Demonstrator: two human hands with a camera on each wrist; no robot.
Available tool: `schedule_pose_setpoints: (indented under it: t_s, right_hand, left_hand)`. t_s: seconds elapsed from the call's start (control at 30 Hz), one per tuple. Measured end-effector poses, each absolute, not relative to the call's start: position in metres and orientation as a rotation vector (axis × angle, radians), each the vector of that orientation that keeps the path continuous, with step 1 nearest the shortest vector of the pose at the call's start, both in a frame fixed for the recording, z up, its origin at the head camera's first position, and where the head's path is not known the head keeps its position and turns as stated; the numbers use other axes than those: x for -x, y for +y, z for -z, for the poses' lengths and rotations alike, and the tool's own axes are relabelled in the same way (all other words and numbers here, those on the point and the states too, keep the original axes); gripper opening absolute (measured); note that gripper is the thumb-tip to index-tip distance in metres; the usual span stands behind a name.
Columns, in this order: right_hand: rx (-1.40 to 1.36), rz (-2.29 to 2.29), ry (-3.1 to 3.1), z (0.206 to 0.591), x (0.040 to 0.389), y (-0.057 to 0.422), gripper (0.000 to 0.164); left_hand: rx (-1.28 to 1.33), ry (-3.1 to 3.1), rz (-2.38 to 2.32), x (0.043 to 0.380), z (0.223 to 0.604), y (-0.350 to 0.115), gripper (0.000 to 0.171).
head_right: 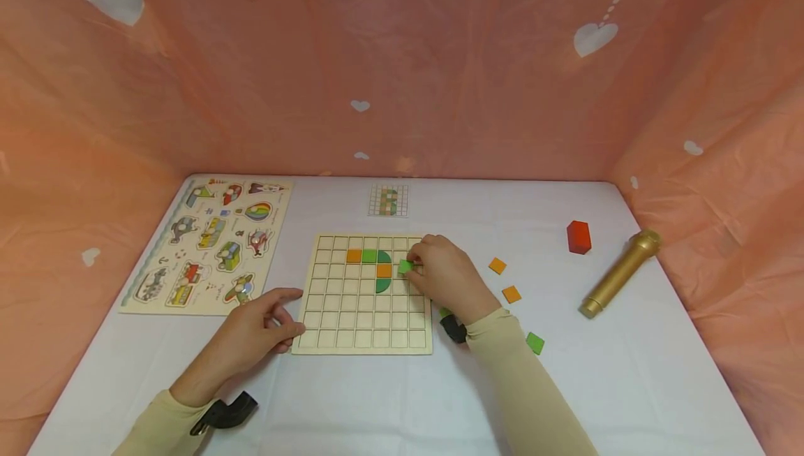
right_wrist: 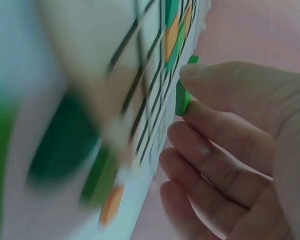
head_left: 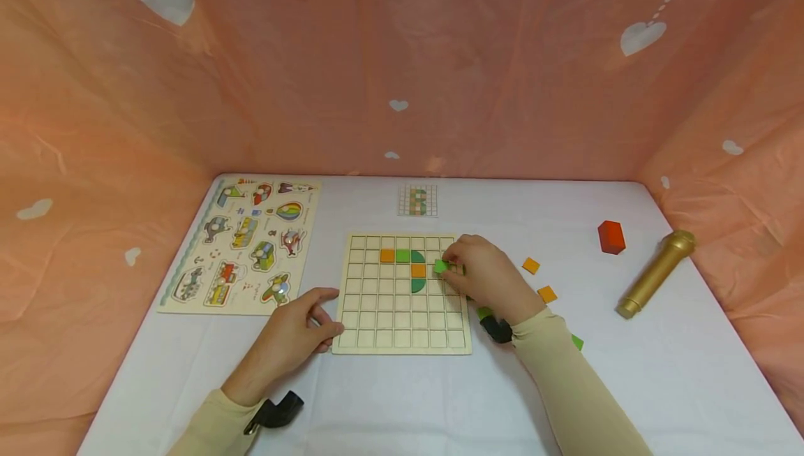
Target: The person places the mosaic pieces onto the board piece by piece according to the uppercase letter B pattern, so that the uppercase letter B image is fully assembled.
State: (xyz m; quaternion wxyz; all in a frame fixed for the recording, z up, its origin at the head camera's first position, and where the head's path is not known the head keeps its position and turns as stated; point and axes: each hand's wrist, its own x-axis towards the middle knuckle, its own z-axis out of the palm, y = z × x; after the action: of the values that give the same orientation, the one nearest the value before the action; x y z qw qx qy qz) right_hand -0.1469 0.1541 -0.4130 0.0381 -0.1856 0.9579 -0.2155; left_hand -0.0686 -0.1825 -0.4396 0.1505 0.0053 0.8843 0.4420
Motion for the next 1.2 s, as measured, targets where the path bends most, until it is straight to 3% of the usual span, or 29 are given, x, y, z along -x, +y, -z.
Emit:
schedule_pose_setpoints:
  t_s: [0.37,1.2]
  right_hand:
    - [0.765,0.591,2.891,0.427,0.145,0.105,0.016]
    - [0.865,0.545,2.961,0.428,0.136,0.096,0.012]
  left_hand:
    - [-0.012,2.550,-1.260,0.069,0.440,-0.183,0.057]
    - [-0.003,2.564,-1.229,0.070,0.439,-0.182,0.058]
